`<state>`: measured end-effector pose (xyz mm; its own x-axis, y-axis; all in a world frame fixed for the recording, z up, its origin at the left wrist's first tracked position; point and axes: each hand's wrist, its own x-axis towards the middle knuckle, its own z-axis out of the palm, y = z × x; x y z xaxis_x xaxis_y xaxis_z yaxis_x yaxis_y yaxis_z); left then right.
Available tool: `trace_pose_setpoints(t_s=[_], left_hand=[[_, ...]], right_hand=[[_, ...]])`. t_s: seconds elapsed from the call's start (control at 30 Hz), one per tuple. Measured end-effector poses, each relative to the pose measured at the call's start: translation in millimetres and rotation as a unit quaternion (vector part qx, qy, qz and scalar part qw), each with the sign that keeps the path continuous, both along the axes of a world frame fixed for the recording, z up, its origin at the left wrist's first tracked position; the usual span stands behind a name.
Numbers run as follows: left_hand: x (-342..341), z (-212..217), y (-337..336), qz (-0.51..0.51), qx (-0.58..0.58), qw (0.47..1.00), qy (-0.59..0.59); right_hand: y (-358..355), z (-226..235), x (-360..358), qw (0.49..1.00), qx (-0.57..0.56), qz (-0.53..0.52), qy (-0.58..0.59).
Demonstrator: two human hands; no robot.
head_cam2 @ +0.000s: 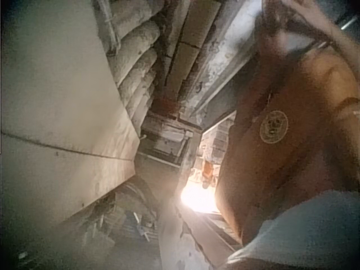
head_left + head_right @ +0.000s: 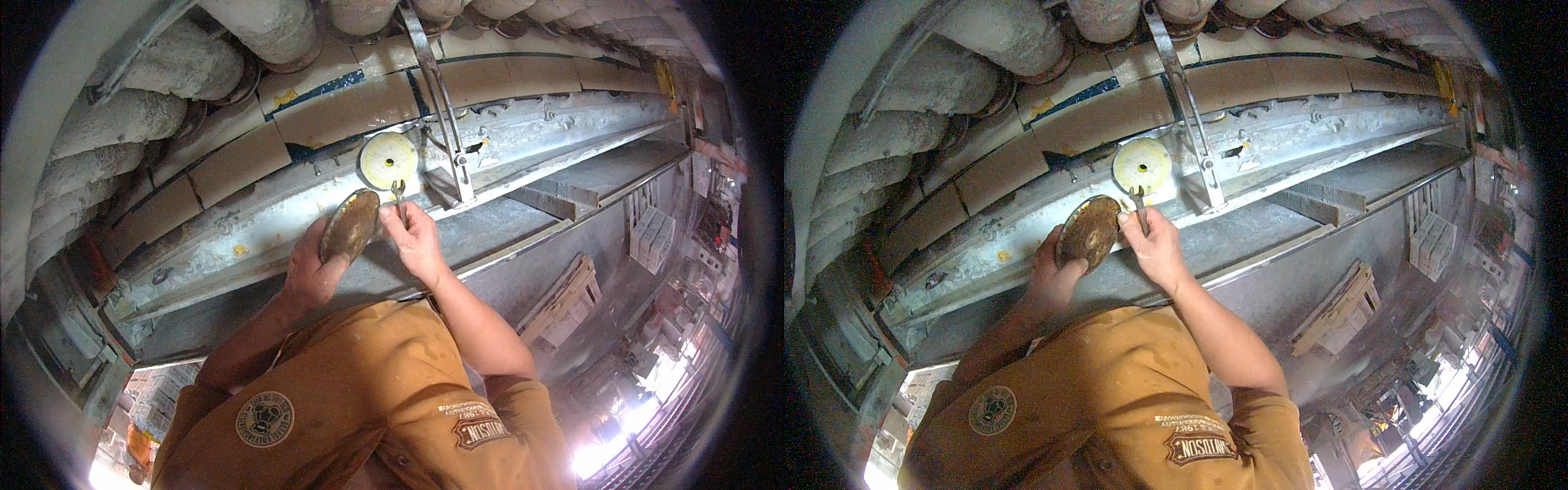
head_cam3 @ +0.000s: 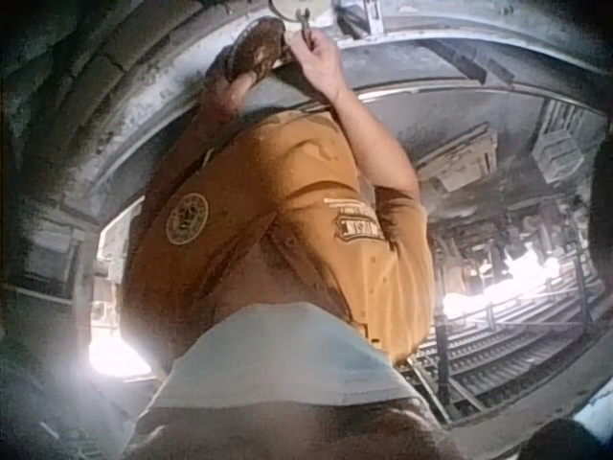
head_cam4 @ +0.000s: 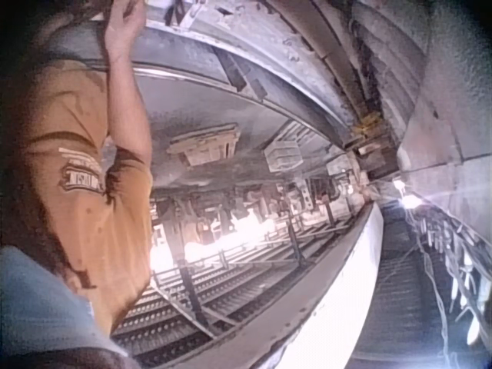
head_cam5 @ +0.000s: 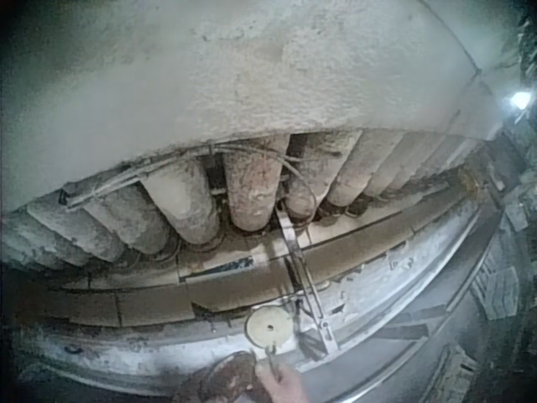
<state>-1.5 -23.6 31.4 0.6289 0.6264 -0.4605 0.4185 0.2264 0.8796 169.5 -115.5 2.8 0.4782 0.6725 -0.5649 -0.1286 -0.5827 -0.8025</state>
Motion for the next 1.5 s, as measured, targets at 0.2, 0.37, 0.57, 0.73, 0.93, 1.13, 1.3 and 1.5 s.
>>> trace_pose_setpoints(t_s=[0.2,0.37,0.57,0.73,0.93,1.13,1.3,1.5], left_hand=[[-3.7,-8.7,-1.9,-0.016,-0.001,1.0,0.004],[1.4,1.1,-0.1,-0.02,0.006,1.0,0.014],[5.2,3.1,-2.7,0.006,-0.029,0.999,0.035],[14.1,17.0,4.5,0.005,-0.022,0.995,0.096],[8.5,14.9,11.7,0.001,-0.063,0.993,0.103],[8.1,12.2,9.0,0.044,-0.096,0.993,0.048],[8.3,16.1,13.3,0.04,-0.084,0.995,0.044],[2.2,11.8,17.2,0.046,-0.075,0.995,0.049]], right_hand=[[-1.3,4.4,10.7,0.972,-0.003,0.133,-0.195],[-1.9,4.9,3.5,0.999,0.005,0.003,0.039],[-4.6,-1.8,1.6,0.979,0.013,-0.073,0.191],[-2.9,9.5,1.8,0.948,-0.011,-0.145,0.282],[-6.1,10.2,1.7,0.947,0.037,-0.115,0.297],[-5.5,5.8,4.1,0.951,0.031,-0.107,0.287],[-3.9,1.2,7.5,0.959,0.025,-0.054,0.279],[6.2,-7.4,4.8,0.955,0.035,-0.022,0.292]])
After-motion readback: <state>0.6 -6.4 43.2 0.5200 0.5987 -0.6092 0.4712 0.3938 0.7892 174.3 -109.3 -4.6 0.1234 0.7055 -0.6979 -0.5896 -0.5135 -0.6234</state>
